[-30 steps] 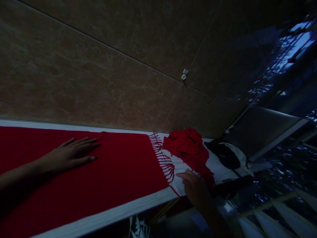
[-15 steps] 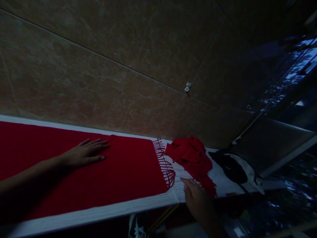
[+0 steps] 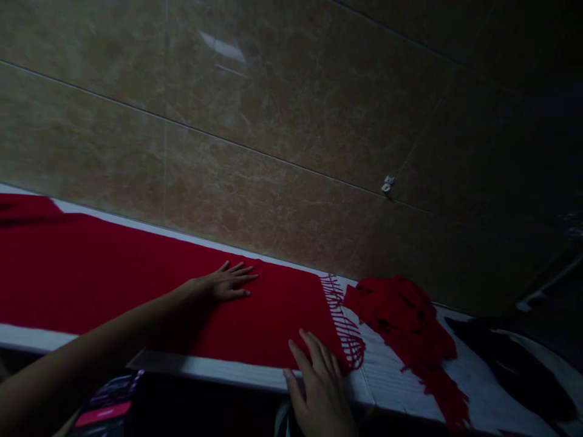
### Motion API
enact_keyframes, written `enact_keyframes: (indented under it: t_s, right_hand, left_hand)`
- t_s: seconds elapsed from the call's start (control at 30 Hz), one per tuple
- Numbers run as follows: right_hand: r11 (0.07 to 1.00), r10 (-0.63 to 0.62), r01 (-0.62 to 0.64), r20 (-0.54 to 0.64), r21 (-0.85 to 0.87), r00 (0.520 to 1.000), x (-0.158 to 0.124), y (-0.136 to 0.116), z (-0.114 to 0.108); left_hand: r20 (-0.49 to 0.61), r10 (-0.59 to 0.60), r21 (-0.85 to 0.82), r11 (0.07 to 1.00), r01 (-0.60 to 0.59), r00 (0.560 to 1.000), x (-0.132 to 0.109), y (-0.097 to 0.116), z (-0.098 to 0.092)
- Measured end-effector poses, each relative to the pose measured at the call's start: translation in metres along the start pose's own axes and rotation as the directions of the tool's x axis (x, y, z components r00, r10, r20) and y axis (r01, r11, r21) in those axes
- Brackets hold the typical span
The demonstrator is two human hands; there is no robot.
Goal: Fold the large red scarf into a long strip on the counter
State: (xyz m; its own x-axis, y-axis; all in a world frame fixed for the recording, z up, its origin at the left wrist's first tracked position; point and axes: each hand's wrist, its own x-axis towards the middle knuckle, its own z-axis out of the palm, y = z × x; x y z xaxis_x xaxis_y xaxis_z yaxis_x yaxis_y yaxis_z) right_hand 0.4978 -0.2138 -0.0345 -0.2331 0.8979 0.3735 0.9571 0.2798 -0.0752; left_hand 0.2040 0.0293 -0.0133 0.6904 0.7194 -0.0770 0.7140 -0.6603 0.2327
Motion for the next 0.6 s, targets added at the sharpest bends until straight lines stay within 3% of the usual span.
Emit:
enact_keyframes:
  t_s: [0.17,0.3,0.43,0.6]
  right_hand:
    - [0.995,0.097,-0.093,0.19,-0.028,0.977,0.001,-0.004,0.004]
    - [0.992,0.125,-0.123,0.314,-0.025,0.941,-0.004,-0.005,-0.001]
    - [0.989,0.151,-0.143,0.327,-0.048,0.933,-0.006,-0.011,-0.005]
    - [0.988,0.14,-0.118,0.241,-0.104,0.96,-0.008,-0.006,0.008]
  left_hand:
    - [-0.059,-0.098,-0.072,0.993,0.094,0.993,-0.014,0.0,-0.007]
    - [-0.071,-0.225,-0.024,0.974,0.223,0.972,-0.038,-0.017,-0.017]
    - [-0.077,-0.371,0.002,0.928,0.372,0.925,-0.077,-0.048,-0.03]
    - [-0.121,-0.513,0.03,0.854,0.52,0.85,-0.143,-0.096,-0.038]
